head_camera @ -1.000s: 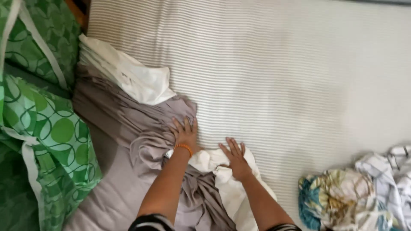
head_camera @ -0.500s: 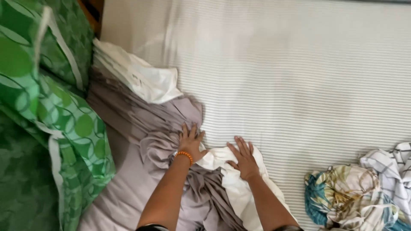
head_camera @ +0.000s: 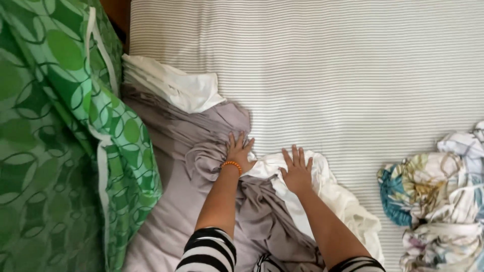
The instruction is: Folding laundry items including pillowcases and sheets on a bed.
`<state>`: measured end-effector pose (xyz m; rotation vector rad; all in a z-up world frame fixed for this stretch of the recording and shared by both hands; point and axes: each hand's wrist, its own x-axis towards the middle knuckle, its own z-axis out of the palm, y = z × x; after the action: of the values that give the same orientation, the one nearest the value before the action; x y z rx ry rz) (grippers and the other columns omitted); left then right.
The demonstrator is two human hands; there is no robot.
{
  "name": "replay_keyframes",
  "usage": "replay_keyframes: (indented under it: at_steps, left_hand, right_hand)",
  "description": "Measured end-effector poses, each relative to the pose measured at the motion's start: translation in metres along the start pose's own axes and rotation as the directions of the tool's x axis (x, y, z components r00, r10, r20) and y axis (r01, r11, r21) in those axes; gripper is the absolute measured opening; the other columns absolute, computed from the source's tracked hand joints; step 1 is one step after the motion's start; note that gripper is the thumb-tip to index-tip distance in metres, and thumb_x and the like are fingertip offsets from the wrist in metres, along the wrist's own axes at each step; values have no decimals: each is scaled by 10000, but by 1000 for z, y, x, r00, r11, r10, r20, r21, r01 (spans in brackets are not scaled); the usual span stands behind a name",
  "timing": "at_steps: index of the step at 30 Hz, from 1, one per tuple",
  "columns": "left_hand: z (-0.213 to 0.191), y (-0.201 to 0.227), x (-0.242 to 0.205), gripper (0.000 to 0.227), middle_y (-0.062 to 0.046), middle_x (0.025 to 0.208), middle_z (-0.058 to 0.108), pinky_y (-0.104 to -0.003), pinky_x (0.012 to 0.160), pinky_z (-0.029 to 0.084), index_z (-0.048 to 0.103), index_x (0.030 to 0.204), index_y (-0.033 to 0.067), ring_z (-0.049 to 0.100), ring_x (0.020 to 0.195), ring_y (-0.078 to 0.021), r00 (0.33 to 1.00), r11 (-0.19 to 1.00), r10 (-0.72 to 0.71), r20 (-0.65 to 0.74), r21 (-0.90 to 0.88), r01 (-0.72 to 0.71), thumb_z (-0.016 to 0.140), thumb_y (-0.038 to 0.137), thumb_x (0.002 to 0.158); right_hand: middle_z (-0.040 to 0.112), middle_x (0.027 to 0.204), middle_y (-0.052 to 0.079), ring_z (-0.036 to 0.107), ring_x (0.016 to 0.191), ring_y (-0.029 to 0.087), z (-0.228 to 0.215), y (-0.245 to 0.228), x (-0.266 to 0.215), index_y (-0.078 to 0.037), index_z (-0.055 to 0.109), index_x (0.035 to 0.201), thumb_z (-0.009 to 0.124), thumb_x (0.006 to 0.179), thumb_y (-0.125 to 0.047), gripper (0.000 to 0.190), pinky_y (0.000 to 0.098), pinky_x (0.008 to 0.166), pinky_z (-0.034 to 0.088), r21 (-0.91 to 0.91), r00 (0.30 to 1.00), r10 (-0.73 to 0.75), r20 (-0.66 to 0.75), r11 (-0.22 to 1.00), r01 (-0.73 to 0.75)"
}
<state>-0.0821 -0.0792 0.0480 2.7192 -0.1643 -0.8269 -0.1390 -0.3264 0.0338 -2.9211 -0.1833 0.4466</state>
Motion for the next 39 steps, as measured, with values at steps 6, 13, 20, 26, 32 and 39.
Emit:
replay_keyframes:
  at_steps: [6,13,20,26,32,39]
  left_hand:
    - [22,-4,-41,916,-175,1548,343,-554,1210,287,419,1551,321,287,1406,-490,965,998,19,-263,-55,-35,848,276,743]
    - [50,-47,-80,676,-122,1033,680,-469,971,486,579,1371,253,610,1046,-345,938,930,-166,-303,-365,46,819,179,744]
    - [45,-48,-153,337,-133,1017,757,-436,872,565,717,1152,163,715,966,-335,901,843,-320,-294,-522,129,729,175,815]
    - [73,-32,-249,275,-154,979,761,-448,861,563,780,1038,144,721,950,-346,957,831,-238,-164,-545,113,736,224,779]
    - [100,-20,-308,294,-151,942,767,-422,852,582,780,1045,163,742,915,-326,988,822,-123,-95,-567,48,744,214,758]
    - [153,-24,-339,300,-200,1025,744,-436,886,541,808,969,93,691,988,-367,971,829,-6,-240,-544,-129,811,195,687]
  right_hand:
    - [17,1726,140,21,1576,380,19,-18,-25,-332,131,1636,603,938,-478,856,716,1177,97,-19,990,-15,143,1000,18]
    - [-14,1721,114,-17,1595,353,-15,-44,-30,-366,121,1625,617,942,-437,848,680,1217,65,10,896,23,444,999,-30]
    - [355,1627,118,296,1507,314,29,-114,-12,-191,361,1576,565,963,-281,652,529,1208,227,438,970,-89,225,899,-19]
    - [610,1376,225,568,1285,384,19,-187,-79,-67,531,1430,621,936,-359,581,413,1068,442,768,974,-137,181,639,-53]
    - [678,1287,231,639,1206,394,33,-187,-158,-90,601,1370,642,927,-378,531,444,1018,502,663,981,-65,181,745,-72]
    - [696,1257,178,664,1148,366,37,-167,-246,-158,584,1406,643,893,-376,560,444,966,517,606,971,78,224,770,-201]
